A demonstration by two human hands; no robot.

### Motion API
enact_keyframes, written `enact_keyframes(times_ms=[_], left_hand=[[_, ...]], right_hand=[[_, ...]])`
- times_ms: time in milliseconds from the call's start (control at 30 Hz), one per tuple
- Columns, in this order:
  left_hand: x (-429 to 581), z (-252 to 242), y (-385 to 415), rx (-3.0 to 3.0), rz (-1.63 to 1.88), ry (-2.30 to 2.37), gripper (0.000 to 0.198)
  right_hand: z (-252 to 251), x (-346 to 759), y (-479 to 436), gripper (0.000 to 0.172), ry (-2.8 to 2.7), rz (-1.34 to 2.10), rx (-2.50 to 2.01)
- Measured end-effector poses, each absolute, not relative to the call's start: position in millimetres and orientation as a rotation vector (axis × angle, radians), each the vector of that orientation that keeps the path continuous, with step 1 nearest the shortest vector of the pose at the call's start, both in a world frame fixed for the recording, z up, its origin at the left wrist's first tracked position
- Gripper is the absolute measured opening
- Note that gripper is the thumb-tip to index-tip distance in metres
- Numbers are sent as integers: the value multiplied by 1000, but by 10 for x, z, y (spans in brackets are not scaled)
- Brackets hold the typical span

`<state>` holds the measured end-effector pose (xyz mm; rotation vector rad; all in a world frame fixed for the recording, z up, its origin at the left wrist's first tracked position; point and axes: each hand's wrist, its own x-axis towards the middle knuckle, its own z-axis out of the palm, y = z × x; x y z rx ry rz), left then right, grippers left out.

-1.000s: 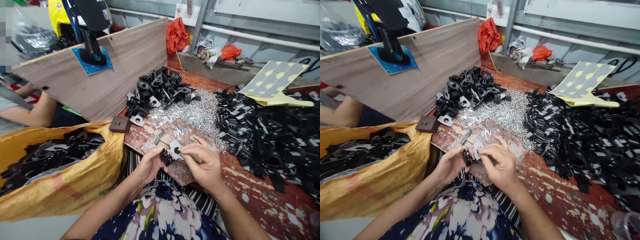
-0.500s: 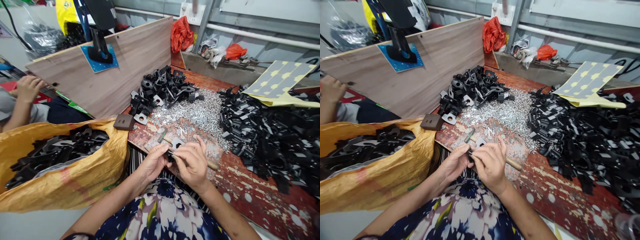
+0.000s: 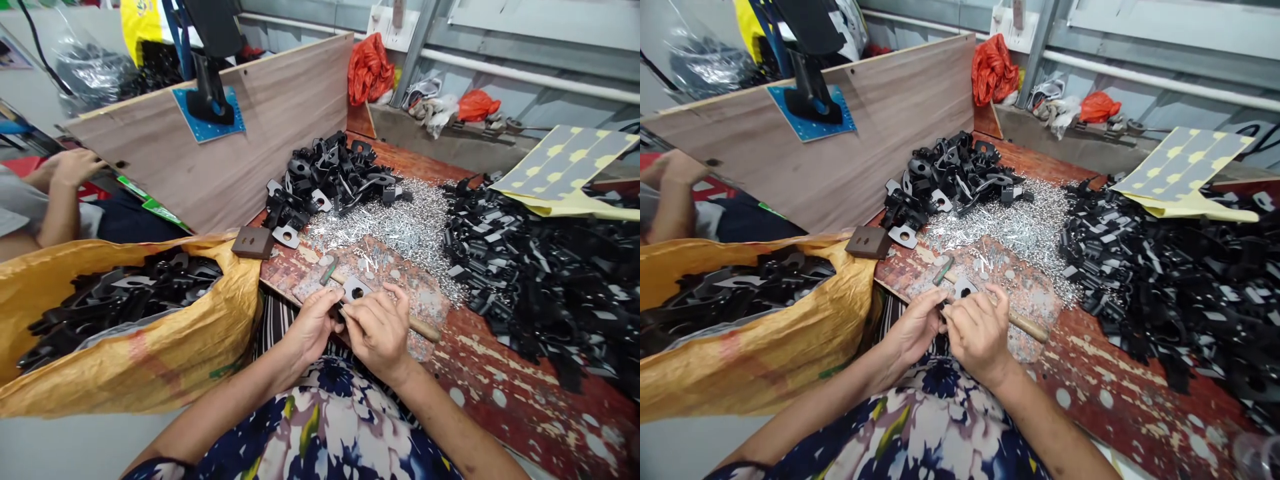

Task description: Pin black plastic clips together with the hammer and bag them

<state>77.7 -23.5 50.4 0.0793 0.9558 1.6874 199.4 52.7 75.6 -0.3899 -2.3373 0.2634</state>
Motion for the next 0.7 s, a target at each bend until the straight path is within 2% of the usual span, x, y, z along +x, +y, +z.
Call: enact_keyframes(times_ms=[400,567,700], left_hand=[[775,585,-338,75,1673,1156,32],[806,552,-449,231,1657,1104,36],[711,540,-708,540,1672,1435,45]], right_hand=[[566,1934,457,16,-2325,330,-302],[605,1946,489,15,-2243,439,-441],[646,1997,500,11,-2343,540,-420]])
